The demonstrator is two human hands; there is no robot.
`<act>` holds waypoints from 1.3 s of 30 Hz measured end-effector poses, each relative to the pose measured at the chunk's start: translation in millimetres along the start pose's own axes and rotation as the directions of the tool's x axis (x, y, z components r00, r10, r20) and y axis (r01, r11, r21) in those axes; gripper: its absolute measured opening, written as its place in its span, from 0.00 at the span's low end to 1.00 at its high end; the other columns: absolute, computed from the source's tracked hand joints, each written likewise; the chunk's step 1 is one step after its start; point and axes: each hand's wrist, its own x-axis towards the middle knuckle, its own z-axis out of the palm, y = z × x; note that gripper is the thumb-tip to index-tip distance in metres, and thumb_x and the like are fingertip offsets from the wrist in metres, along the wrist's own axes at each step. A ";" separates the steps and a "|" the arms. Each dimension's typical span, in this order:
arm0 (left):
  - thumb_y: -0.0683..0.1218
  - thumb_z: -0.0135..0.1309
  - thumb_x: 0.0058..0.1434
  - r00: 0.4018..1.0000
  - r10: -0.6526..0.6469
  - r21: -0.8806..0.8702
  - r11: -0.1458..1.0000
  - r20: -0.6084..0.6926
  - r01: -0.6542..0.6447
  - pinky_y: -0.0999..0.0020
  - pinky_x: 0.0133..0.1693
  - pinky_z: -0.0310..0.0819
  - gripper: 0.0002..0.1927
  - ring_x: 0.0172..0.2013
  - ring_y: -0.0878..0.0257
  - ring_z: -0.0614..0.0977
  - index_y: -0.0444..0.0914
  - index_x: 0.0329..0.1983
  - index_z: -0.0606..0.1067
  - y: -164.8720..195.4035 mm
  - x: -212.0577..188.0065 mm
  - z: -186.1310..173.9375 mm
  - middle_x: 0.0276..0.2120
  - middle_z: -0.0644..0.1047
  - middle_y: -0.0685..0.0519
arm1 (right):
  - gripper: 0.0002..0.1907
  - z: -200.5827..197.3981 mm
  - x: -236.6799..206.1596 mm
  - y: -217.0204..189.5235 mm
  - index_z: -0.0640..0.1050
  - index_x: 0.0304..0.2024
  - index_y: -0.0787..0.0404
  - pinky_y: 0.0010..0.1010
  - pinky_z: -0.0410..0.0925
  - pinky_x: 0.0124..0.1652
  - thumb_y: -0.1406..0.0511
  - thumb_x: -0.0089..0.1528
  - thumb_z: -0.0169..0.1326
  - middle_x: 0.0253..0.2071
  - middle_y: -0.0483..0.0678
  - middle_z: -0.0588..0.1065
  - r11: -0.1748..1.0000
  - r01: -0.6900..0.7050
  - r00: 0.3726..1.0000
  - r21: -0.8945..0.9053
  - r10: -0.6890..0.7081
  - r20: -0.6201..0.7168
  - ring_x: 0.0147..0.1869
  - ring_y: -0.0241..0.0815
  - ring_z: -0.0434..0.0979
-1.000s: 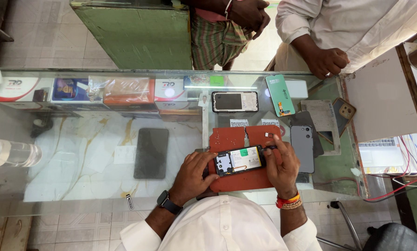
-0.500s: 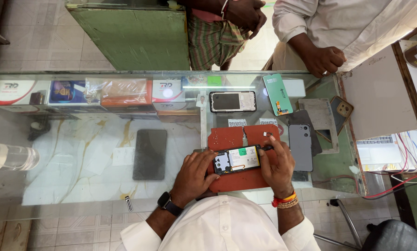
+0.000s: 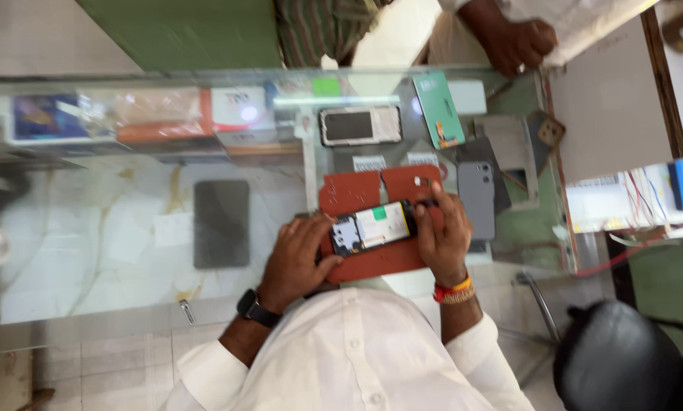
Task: The person disassembles a smartphone on a workbench, removes the back cover, disconnects internal components, and manipulates the battery and motherboard. They then reassemble the device by reconnecting components and replacing the back cover.
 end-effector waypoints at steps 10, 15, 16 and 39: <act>0.49 0.68 0.53 1.000 -0.019 0.008 1.000 0.005 0.019 0.52 0.56 0.67 0.35 0.57 0.48 0.75 0.36 0.63 0.70 2.2 1.6 0.4 0.60 0.74 0.44 | 0.30 -1.9 7.4 -0.6 0.68 0.69 0.59 0.35 0.76 0.46 0.78 0.66 0.58 0.47 0.51 0.79 0.995 0.086 0.996 0.047 -0.086 0.010 0.48 0.44 0.81; 0.47 0.68 0.51 1.000 0.004 0.000 1.000 -0.026 -0.004 0.52 0.56 0.67 0.31 0.56 0.47 0.74 0.35 0.58 0.73 9.3 5.3 -4.4 0.58 0.74 0.44 | 0.33 -3.9 9.2 -2.1 0.64 0.71 0.59 0.35 0.77 0.50 0.78 0.66 0.55 0.51 0.55 0.77 0.995 0.083 0.995 0.063 -0.086 0.048 0.53 0.47 0.80; 0.47 0.68 0.50 0.999 0.013 -0.009 1.000 -0.047 -0.013 0.51 0.57 0.67 0.29 0.56 0.46 0.74 0.34 0.55 0.74 11.7 6.3 -5.7 0.58 0.74 0.44 | 0.34 -3.3 9.6 -1.0 0.64 0.70 0.59 0.35 0.75 0.49 0.78 0.64 0.58 0.50 0.54 0.77 0.990 0.138 0.989 -0.006 -0.138 0.045 0.52 0.47 0.79; 0.42 0.61 0.58 0.973 0.232 0.158 0.960 0.004 -0.230 0.58 0.43 0.71 0.04 0.38 0.55 0.75 0.40 0.29 0.78 -1.3 92.6 30.0 0.30 0.76 0.54 | 0.31 25.7 -0.3 -13.8 0.58 0.73 0.64 0.34 0.78 0.55 0.81 0.70 0.50 0.54 0.58 0.76 0.933 0.004 0.995 0.359 0.033 -0.097 0.59 0.46 0.82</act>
